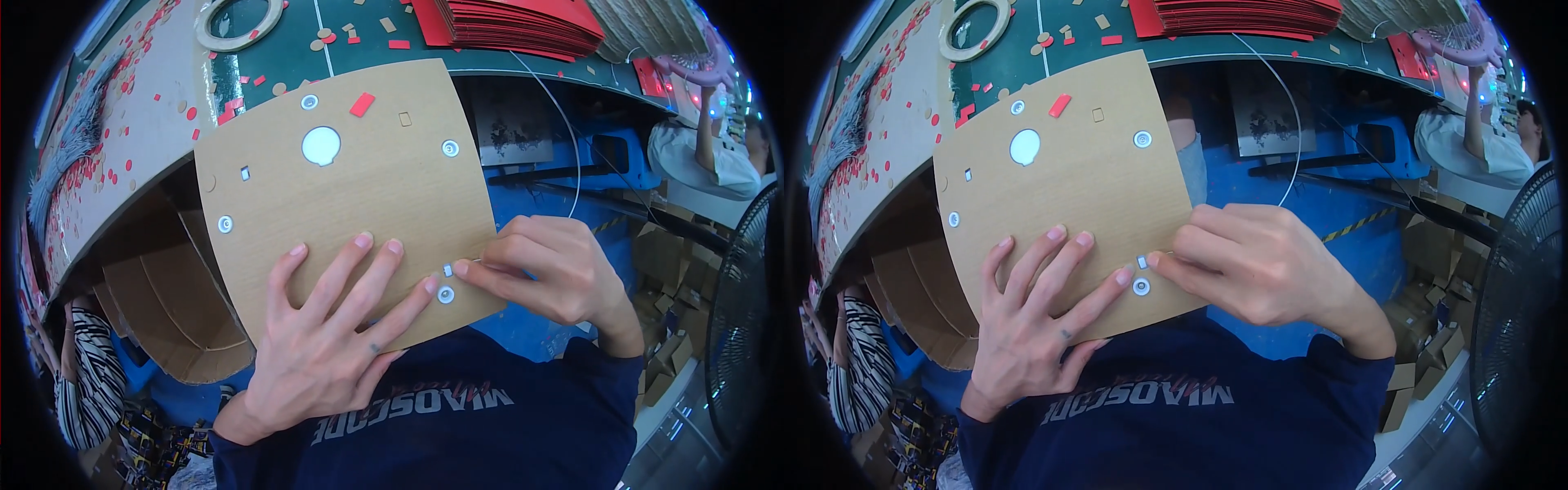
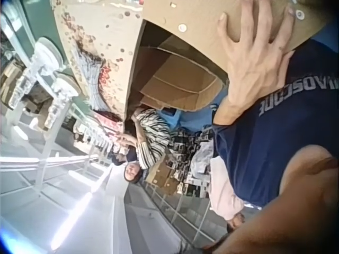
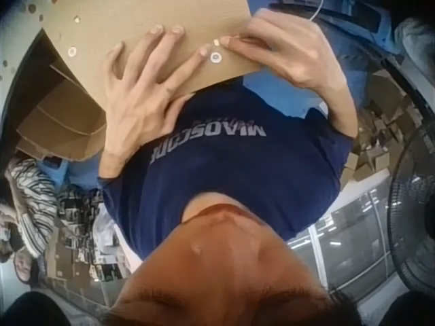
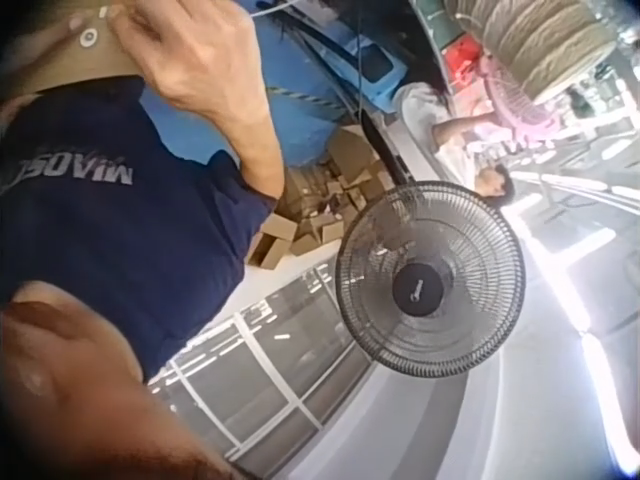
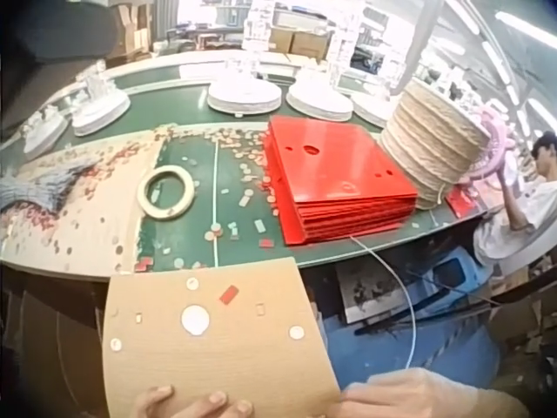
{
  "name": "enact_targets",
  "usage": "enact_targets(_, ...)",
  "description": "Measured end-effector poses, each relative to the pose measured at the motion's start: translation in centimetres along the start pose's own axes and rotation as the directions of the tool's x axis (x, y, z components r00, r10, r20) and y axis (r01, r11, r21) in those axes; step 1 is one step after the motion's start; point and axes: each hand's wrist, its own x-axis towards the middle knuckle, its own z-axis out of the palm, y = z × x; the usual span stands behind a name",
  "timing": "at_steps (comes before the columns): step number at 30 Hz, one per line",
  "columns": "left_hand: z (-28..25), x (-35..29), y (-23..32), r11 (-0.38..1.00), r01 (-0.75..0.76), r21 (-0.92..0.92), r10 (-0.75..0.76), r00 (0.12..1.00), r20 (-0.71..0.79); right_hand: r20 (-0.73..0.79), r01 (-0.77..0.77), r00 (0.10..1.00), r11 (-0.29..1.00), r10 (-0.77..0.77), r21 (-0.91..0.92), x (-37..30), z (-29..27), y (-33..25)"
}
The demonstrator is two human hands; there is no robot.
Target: Assembling LED lighting components onto a circular base using a cardboard template and wiring.
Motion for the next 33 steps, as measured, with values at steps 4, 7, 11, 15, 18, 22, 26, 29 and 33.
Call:
enact_targets(4, 0.2, 0.0, -0.1, 1.000, -0.007, 0.012, 0.008, 1.000, -0.009, 0.034, 0.038, 0.999, 0.999, -0.037, -0.027, 0.1, -0.1, 0.2)
enact_targets(7, 0.3, -0.1, -0.2, 1.000, -0.012, 0.019, 0.012, 1.000, -0.007, -0.039, 0.055, 0.998, 0.998, -0.057, -0.038, -0.4, 0.1, 0.3)
enact_targets(11, 0.4, -0.1, -0.3, 0.999, -0.018, 0.051, 0.018, 1.000, -0.009, 0.049, 0.038, 0.998, 0.997, -0.034, -0.066, -0.2, -0.8, 0.0)
enact_targets(15, 0.4, -0.2, -0.3, 0.998, -0.023, 0.054, 0.022, 1.000, 0.007, 0.055, 0.049, 0.997, 0.997, -0.046, -0.055, -0.2, -0.9, 0.4)
enact_targets(18, 0.5, -0.2, -0.3, 0.998, -0.012, 0.062, 0.012, 1.000, 0.004, 0.076, 0.049, 0.996, 0.997, -0.044, -0.060, 0.1, -1.1, 0.3)
enact_targets(22, 0.5, -0.1, -0.3, 0.998, -0.012, 0.069, 0.012, 1.000, 0.005, 0.154, 0.067, 0.987, 0.992, -0.050, -0.110, 0.0, -1.3, 0.0)
enact_targets(26, 0.3, -0.2, -0.2, 0.997, -0.016, 0.075, 0.015, 1.000, 0.011, 0.249, 0.093, 0.968, 0.979, -0.046, -0.180, 0.4, -2.1, -1.4)
enact_targets(29, 0.4, -0.2, -0.3, 0.997, -0.015, 0.079, 0.014, 1.000, 0.010, 0.290, 0.118, 0.956, 0.959, -0.040, -0.257, 0.6, -1.9, -1.9)
enact_targets(33, 0.4, 0.0, -0.4, 0.997, -0.013, 0.072, 0.012, 1.000, 0.007, 0.191, 0.165, 0.974, 0.958, -0.120, -0.237, 0.1, -1.0, -0.7)
